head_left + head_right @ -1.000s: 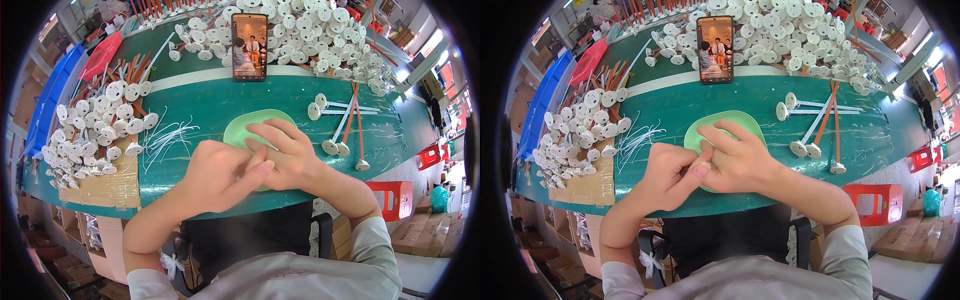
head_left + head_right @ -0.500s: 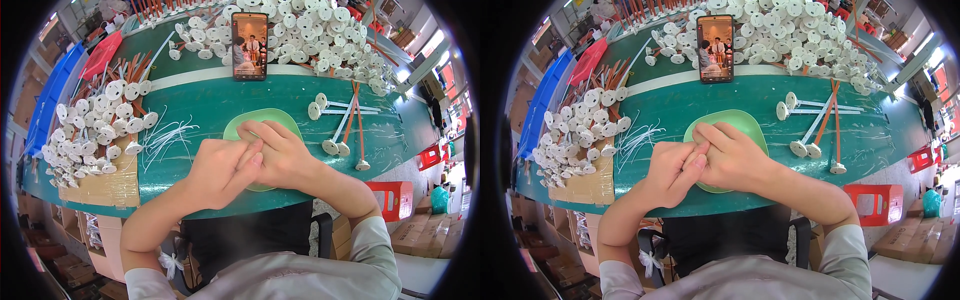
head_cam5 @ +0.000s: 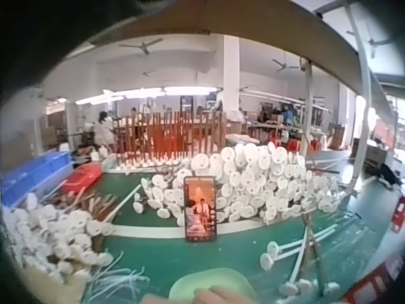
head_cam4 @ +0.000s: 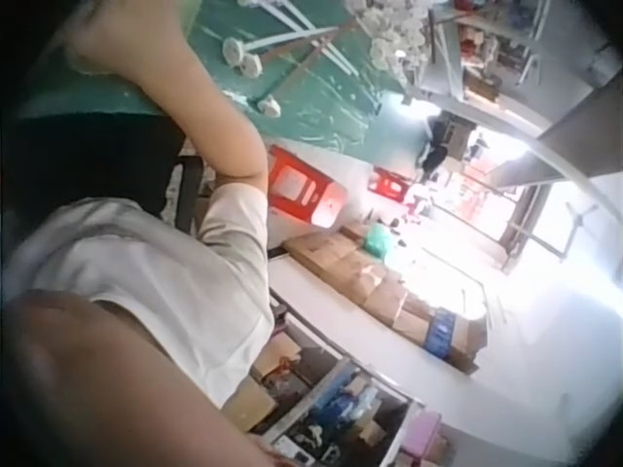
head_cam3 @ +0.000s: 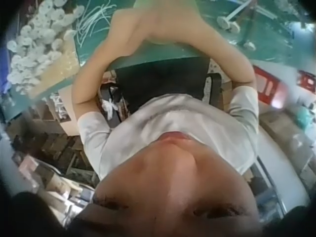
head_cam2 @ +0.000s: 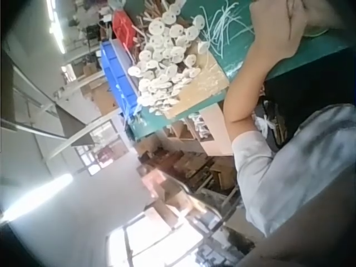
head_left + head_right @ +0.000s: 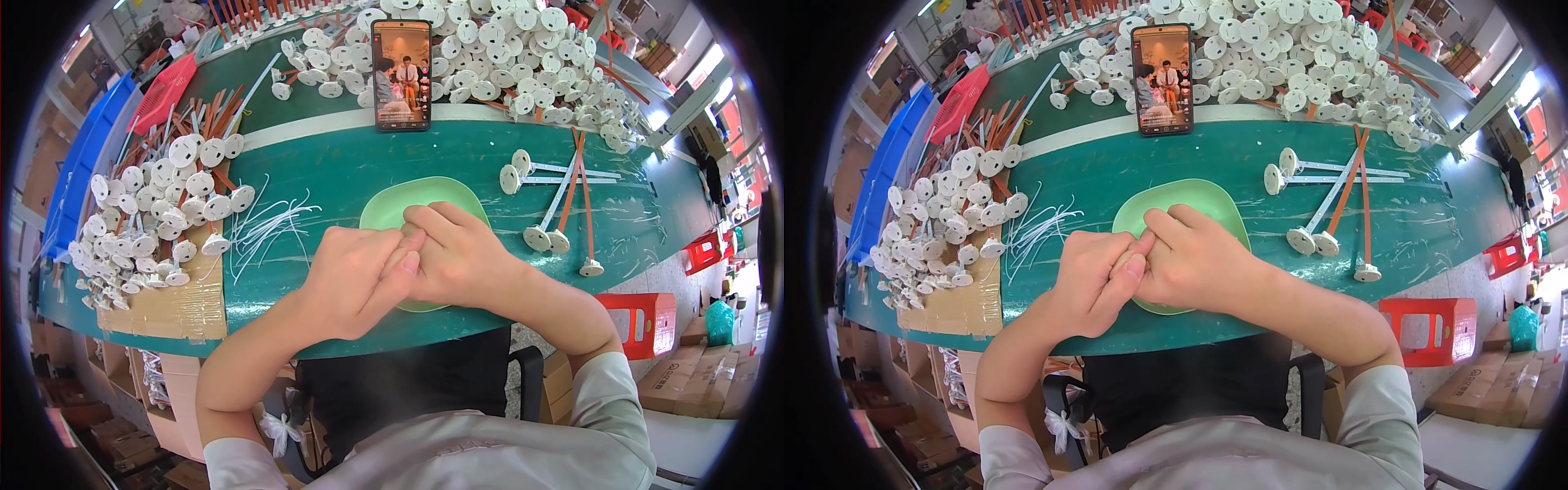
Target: Manually attaching plastic mounting components to LED light strips on an assembly line.
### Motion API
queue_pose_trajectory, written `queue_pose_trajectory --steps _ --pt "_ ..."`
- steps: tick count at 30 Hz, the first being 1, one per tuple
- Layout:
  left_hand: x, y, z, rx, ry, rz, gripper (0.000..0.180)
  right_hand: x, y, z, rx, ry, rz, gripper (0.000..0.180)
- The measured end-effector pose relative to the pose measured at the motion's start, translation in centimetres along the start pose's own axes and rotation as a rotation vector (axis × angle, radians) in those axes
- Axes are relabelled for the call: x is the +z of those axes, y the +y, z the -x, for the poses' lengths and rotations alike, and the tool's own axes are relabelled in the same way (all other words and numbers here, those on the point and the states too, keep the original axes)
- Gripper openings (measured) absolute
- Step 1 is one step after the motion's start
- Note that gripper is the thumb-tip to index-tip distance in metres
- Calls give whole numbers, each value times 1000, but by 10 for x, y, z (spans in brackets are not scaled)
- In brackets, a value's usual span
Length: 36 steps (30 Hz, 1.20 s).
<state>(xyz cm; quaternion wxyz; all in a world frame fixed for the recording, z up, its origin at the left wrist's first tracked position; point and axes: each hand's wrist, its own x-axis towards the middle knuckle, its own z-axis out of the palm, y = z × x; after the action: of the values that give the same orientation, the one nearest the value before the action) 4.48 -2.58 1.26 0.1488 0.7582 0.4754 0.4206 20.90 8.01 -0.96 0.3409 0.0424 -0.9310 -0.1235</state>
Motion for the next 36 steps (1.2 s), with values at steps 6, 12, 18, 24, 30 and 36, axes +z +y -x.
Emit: queue_pose_trajectory --steps 6,12,18,24,30,36 --pt "1 -1 1 20 14 4 21 -1 0 -1 3 8 -1 30" --pt "1 -2 1 22 9 -14 22 -1 -1 -1 10 2 -15 31" --pt "3 -2 1 26 26 -6 23 -4 0 -1 2 -22 -5 30" --pt "0 3 -2 -12 53 57 25 -5 5 -1 36 19 -69 29" --pt "4 -1 1 -6 133 204 34 -8 5 -2 65 18 -57 36" --pt "4 -1 1 -4 180 225 33 -2 5 -1 64 39 -19 48"
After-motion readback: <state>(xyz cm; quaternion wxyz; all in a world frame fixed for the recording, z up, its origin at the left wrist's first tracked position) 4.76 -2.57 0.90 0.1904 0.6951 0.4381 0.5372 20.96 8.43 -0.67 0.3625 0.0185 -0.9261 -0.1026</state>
